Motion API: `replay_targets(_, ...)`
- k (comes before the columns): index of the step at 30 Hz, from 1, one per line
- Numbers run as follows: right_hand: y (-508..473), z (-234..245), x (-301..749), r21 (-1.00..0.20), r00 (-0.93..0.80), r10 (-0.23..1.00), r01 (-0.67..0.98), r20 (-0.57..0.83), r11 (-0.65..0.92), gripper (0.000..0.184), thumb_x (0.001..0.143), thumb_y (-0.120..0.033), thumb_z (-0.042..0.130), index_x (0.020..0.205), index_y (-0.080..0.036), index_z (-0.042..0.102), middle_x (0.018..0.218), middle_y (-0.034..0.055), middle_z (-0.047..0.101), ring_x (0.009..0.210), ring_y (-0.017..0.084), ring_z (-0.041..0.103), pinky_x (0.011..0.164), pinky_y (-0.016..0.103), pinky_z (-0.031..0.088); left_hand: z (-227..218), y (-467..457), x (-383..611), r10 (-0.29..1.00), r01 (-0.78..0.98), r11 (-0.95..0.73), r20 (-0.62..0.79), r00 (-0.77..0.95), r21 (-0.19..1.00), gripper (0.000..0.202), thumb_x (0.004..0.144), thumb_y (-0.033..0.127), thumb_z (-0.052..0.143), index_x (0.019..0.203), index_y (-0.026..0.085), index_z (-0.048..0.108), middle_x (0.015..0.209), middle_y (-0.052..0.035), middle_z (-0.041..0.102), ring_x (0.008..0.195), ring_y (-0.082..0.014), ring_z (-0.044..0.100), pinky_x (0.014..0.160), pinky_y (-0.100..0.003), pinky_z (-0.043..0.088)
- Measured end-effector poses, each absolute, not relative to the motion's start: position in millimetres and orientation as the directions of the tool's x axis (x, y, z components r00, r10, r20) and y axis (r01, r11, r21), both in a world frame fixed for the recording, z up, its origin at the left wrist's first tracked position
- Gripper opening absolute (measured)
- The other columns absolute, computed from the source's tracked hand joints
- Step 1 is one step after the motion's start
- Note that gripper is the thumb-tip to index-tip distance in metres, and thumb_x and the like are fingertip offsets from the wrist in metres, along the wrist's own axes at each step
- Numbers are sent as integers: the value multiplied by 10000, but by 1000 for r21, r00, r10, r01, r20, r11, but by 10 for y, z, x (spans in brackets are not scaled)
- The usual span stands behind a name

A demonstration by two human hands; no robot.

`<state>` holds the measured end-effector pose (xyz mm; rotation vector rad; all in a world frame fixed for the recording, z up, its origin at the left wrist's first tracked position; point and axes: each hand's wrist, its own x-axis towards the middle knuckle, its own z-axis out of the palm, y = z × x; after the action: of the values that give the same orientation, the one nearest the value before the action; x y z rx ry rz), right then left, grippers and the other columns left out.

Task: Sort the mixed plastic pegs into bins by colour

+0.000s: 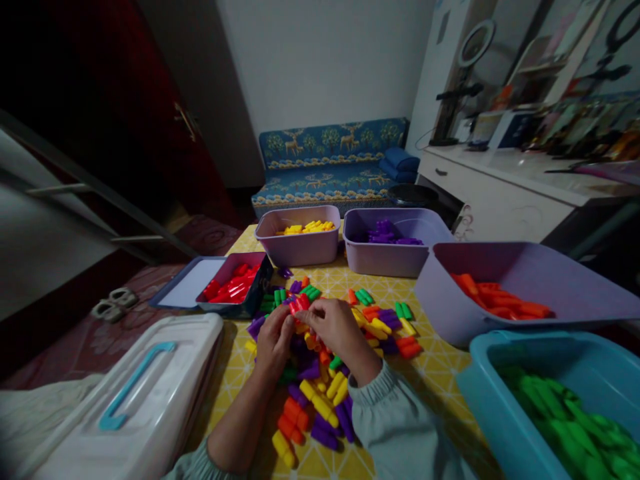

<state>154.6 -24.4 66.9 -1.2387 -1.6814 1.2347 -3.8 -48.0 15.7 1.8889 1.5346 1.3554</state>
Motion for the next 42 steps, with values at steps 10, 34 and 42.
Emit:
replay_targets(10,-140,458,1576,-937,-165,975,294,147,190,487,824,-601,567,607,-166,592,518,-7,545,464,106,474,456,225,330,262,-496,15,907,241,-278,337,-252,930,289,833,413,614,925,145,667,838,-48,703,785,-177,652,717,-254,502)
replay_targets(34,-101,304,1591,-986,-77,992,122,104,113,446,854,-577,534,697,-165,600,596,3,583,516,114,520,500,229,394,614,-97,-464,976,49,-48,57,-212,998,359,791,315,598,1103,154,678,1128,-135,693,1098,-272,634,962,-443,500)
replay_targets(42,-114,327,1581,-984,-67,991,125,116,123,412,848,-528,560,653,-166,589,556,-7,570,487,106,513,488,222,398,238,-21,-316,959,882,-147,282,17,448,493,747,16,460,1156,175,683,1246,-155,618,1145,-263,583,996,-418,453)
